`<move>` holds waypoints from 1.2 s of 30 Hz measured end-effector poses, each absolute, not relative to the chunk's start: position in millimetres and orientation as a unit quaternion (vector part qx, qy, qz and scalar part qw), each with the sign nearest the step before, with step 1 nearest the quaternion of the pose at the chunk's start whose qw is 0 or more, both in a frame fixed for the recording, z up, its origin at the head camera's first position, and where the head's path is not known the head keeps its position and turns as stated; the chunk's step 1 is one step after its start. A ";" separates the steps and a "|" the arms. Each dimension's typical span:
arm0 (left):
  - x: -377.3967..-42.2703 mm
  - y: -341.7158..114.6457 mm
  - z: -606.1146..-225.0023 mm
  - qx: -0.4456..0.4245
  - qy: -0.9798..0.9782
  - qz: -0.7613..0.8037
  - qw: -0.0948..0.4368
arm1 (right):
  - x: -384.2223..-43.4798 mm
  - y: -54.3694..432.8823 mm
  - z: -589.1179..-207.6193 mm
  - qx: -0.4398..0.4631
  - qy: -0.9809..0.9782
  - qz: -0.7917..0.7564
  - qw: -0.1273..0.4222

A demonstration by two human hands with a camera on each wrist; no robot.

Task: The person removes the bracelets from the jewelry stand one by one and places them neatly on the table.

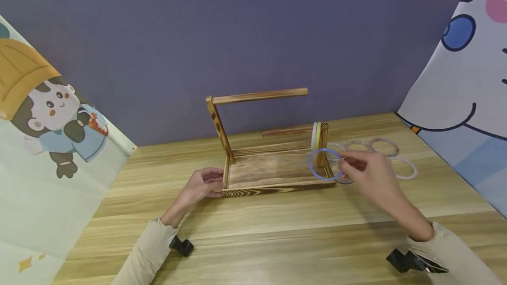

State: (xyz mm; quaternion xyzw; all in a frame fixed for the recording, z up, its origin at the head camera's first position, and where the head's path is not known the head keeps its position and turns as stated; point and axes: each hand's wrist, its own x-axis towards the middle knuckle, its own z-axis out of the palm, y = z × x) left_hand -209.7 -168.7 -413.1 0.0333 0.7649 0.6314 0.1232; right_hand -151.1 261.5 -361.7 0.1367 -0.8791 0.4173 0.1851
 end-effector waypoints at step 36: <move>-207.1 -162.2 -407.5 0.012 0.785 0.610 0.106 | -165.4 333.4 -423.3 0.090 -0.906 0.405 -0.088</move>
